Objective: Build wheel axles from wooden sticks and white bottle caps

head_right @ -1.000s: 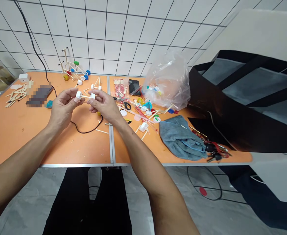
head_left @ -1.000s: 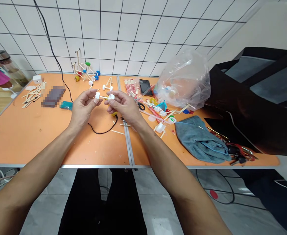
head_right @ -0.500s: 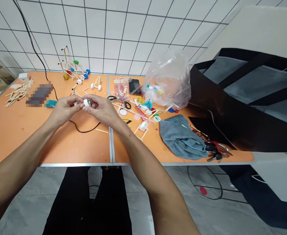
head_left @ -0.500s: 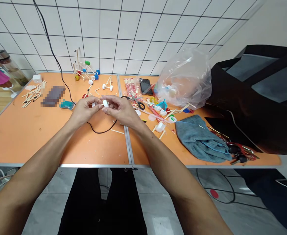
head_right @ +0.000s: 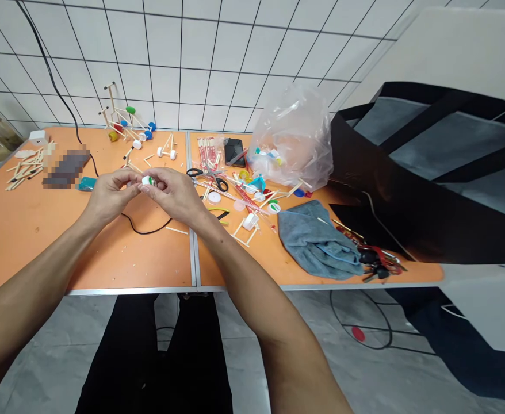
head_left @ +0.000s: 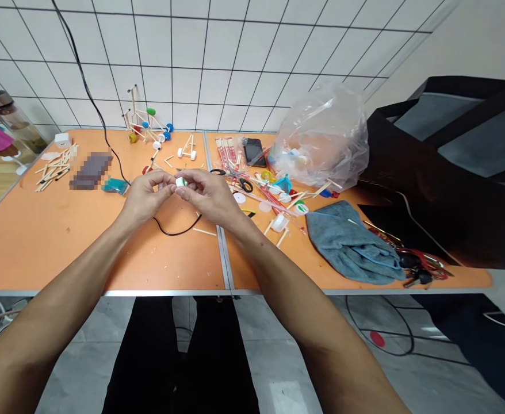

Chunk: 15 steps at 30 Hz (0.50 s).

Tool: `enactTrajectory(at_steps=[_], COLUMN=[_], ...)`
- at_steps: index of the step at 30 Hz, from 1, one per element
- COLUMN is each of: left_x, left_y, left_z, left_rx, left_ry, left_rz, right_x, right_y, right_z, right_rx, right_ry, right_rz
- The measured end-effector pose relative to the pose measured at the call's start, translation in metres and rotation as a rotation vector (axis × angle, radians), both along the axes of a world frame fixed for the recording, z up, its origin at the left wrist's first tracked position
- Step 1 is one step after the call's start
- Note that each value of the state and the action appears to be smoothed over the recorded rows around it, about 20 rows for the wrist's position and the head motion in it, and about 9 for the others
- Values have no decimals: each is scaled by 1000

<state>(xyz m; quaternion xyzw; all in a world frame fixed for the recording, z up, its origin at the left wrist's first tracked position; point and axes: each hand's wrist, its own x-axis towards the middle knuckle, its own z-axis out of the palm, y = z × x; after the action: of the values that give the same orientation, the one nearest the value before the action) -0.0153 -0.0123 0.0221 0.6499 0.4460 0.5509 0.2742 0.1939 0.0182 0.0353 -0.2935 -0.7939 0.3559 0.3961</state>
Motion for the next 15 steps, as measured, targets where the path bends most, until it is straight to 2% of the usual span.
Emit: enactTrajectory(at_steps=[15], left_x=[7], left_y=[-5], left_z=[0], left_rx=[-75], left_ry=[-77], left_rz=[22], right_x=[2], right_y=[5], right_z=[-5], right_rx=[247], right_ry=[-84], right_rz=[-22])
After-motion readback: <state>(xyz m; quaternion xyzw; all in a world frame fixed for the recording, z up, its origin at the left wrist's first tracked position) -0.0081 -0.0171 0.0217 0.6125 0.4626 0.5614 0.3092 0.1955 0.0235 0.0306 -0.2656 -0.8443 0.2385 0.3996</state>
